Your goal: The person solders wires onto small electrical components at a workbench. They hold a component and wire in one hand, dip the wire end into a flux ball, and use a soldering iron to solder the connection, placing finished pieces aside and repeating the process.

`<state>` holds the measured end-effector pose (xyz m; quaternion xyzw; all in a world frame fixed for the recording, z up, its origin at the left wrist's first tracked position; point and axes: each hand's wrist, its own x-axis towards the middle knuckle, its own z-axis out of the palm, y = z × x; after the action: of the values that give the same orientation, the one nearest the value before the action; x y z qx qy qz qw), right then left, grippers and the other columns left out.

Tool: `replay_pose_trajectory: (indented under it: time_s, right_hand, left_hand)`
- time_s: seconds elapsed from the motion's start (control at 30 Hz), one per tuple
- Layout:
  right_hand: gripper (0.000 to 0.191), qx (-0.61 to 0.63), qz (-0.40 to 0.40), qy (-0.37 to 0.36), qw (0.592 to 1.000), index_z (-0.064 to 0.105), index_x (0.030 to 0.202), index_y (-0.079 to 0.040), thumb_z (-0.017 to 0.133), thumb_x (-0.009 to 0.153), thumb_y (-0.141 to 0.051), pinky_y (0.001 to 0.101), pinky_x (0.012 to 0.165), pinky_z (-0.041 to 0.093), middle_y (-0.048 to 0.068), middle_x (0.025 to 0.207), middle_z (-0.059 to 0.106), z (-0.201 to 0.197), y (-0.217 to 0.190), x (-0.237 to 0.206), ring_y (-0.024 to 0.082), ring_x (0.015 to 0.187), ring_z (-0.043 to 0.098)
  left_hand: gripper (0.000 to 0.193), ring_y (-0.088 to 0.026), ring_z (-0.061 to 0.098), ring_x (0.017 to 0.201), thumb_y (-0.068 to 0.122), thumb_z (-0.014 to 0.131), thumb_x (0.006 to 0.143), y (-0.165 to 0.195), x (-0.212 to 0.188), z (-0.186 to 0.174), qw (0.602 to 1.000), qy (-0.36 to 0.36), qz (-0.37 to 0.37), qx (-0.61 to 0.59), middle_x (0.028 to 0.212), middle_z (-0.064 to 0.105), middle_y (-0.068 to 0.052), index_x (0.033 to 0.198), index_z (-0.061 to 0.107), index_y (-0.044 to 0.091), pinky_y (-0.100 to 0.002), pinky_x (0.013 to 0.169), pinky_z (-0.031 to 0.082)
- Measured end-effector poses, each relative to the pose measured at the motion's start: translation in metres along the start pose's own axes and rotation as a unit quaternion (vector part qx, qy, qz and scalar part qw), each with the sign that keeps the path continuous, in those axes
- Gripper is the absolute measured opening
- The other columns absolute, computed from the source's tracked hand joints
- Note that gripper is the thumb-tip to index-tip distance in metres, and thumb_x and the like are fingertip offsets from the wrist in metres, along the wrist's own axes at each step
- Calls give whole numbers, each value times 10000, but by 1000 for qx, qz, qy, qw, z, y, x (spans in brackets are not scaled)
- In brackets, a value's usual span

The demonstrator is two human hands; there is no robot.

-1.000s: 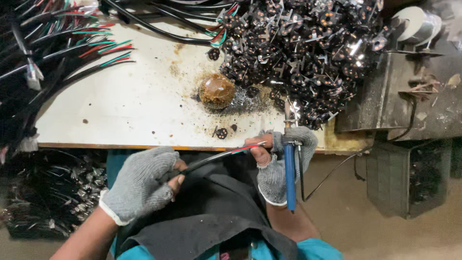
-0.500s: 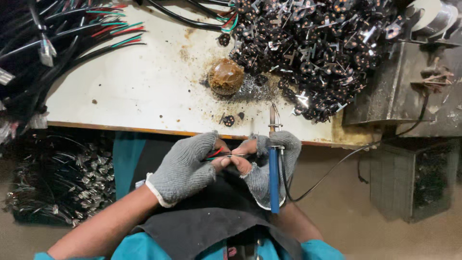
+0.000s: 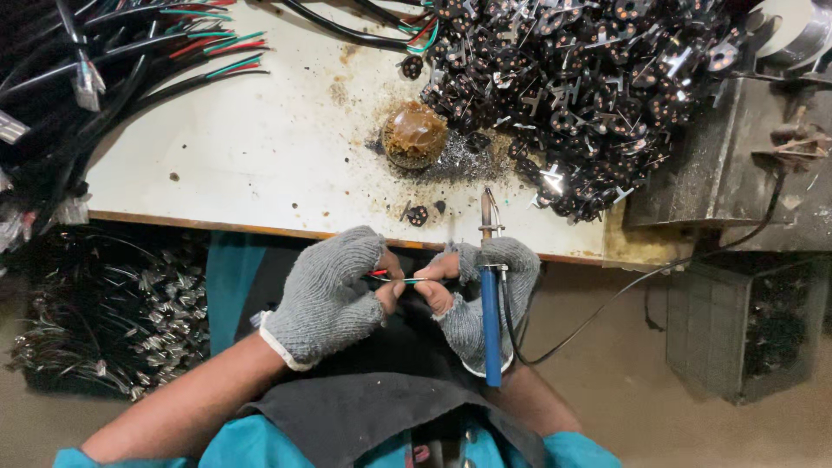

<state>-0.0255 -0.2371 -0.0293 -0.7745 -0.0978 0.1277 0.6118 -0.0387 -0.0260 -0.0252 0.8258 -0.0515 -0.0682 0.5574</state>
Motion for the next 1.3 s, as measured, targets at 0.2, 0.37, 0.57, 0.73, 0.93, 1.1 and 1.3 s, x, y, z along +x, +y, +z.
replay_pose_trajectory:
  time_s: [0.2,0.37,0.57,0.73,0.93,1.1,1.3]
  right_hand:
    - [325,91,-10,18,996,522,1086,-62,788,911,-127,291,819,577,45,903,713,1,10,-1,154,853,699]
    - [219,1,-17,32,999,595,1061,-39,782,950,-71,320,830,551,102,889,699,3,19,0,192,829,681]
    - [332,17,-48,128,990,554,1051,-46,832,892,-132,315,829,584,46,878,720,4,14,22,159,838,712]
    - [336,-300,-195,155,921,603,962,-46,893,794,-64,389,850,523,84,872,712,2,15,63,275,858,681]
    - [272,-268,-163,92,945,699,1023,-92,838,799,-20,341,814,558,74,931,750,-5,17,63,255,849,716]
    - [278,-277,-181,48,943,659,1000,-91,830,782,-75,359,820,543,51,1009,783,-12,19,66,258,828,693]
    - [336,-299,-246,25,922,640,1012,-71,900,852,-212,392,784,515,38,992,782,-9,18,67,265,819,659]
  left_hand:
    - [155,-317,659,772,230,768,761,-8,2,1,1000,-8,11,-8,813,624,-92,866,703,137,-415,667,512]
    - [155,-311,667,777,225,800,779,-15,6,8,997,10,56,55,812,649,-76,901,733,158,-424,660,517]
    - [167,-292,640,650,160,820,759,-12,34,-2,977,139,81,141,703,608,-77,750,654,137,-409,581,489]
    - [135,-288,667,754,157,772,855,-34,84,-26,976,196,40,89,812,638,-87,868,656,88,-398,709,534]
    - [193,-343,670,784,212,804,814,-45,96,-22,967,189,29,169,843,657,-125,870,677,77,-433,709,536]
    - [198,-343,660,779,216,813,817,-42,99,-21,966,189,30,177,829,635,-127,864,679,79,-437,711,533]
    - [100,-289,637,697,169,758,819,-20,69,-31,979,164,21,119,748,596,-98,804,682,105,-402,652,512]
